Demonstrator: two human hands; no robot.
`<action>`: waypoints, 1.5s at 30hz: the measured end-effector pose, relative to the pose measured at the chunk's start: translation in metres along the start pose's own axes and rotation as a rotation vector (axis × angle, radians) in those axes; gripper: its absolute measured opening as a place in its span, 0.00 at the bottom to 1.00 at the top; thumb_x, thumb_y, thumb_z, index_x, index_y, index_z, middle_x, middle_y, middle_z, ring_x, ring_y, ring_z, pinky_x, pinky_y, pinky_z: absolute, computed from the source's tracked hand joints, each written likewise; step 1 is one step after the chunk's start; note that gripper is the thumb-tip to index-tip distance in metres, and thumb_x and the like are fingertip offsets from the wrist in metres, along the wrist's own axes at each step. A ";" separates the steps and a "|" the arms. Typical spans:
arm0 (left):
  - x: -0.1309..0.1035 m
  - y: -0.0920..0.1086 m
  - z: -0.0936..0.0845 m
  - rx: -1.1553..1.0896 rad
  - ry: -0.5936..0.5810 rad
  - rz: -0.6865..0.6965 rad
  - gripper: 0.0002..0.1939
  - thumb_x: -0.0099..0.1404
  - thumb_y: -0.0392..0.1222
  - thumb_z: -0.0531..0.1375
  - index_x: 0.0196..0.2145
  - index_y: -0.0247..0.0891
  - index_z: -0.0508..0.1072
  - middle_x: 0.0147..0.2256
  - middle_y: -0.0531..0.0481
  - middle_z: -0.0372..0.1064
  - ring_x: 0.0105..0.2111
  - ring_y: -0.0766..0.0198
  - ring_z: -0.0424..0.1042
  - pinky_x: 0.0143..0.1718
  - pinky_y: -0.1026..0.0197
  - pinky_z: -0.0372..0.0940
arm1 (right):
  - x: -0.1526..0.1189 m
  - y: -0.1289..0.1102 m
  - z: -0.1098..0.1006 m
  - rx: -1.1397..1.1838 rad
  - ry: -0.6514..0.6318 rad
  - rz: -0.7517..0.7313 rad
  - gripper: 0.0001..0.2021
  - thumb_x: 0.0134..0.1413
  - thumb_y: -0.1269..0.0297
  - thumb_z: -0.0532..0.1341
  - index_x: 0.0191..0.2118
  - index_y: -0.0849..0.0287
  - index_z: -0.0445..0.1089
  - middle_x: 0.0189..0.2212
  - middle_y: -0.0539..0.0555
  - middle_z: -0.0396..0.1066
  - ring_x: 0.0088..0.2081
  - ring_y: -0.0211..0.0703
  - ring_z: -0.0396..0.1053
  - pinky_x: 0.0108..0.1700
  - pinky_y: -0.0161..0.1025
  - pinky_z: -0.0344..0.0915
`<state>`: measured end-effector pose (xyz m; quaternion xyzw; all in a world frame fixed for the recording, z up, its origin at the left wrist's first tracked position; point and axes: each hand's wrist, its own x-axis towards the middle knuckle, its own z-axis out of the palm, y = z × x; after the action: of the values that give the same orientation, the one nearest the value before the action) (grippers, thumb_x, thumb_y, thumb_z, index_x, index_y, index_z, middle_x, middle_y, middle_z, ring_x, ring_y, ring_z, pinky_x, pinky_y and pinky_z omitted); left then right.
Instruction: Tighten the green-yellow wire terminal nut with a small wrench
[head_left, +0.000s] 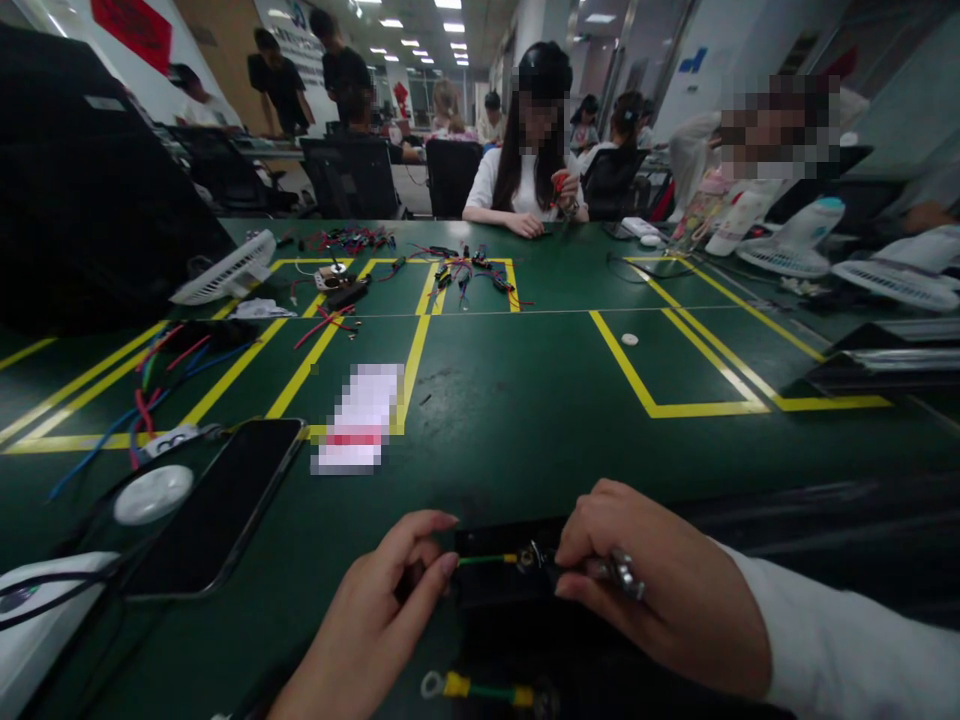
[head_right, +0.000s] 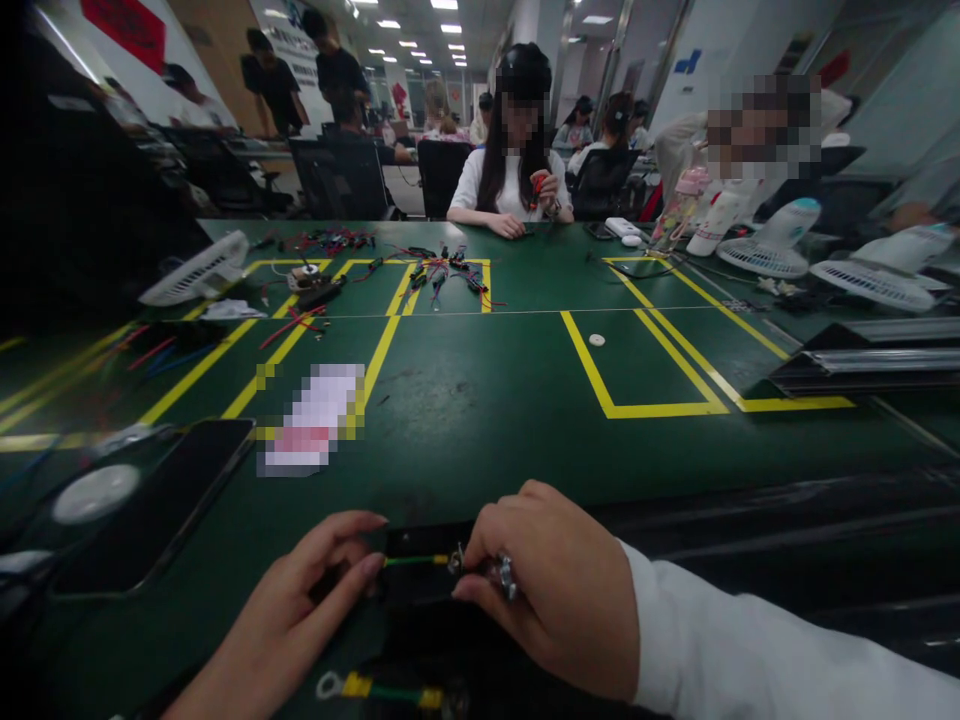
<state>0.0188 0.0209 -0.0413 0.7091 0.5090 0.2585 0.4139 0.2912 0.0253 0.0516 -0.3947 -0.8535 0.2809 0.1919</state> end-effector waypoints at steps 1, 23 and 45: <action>0.000 0.000 0.000 -0.001 0.000 -0.003 0.11 0.75 0.49 0.52 0.52 0.47 0.62 0.28 0.59 0.67 0.29 0.63 0.72 0.33 0.63 0.65 | 0.001 0.001 0.002 -0.010 -0.019 -0.001 0.03 0.62 0.71 0.60 0.36 0.58 0.65 0.28 0.48 0.67 0.30 0.42 0.62 0.35 0.40 0.56; -0.001 0.002 -0.002 0.014 0.010 0.005 0.10 0.74 0.45 0.52 0.52 0.46 0.63 0.28 0.59 0.70 0.29 0.64 0.74 0.32 0.65 0.67 | 0.033 0.015 -0.018 -0.050 -0.318 -0.222 0.04 0.58 0.72 0.65 0.38 0.58 0.70 0.32 0.49 0.75 0.35 0.42 0.69 0.43 0.43 0.55; -0.001 0.002 -0.002 0.007 0.021 0.002 0.11 0.73 0.45 0.54 0.51 0.45 0.65 0.27 0.58 0.72 0.28 0.63 0.75 0.31 0.65 0.68 | 0.004 -0.002 0.003 -0.047 -0.121 0.066 0.03 0.62 0.72 0.59 0.40 0.60 0.68 0.33 0.53 0.73 0.34 0.45 0.66 0.39 0.42 0.58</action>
<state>0.0175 0.0204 -0.0386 0.7082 0.5134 0.2646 0.4060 0.2858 0.0265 0.0507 -0.4095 -0.8563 0.2904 0.1210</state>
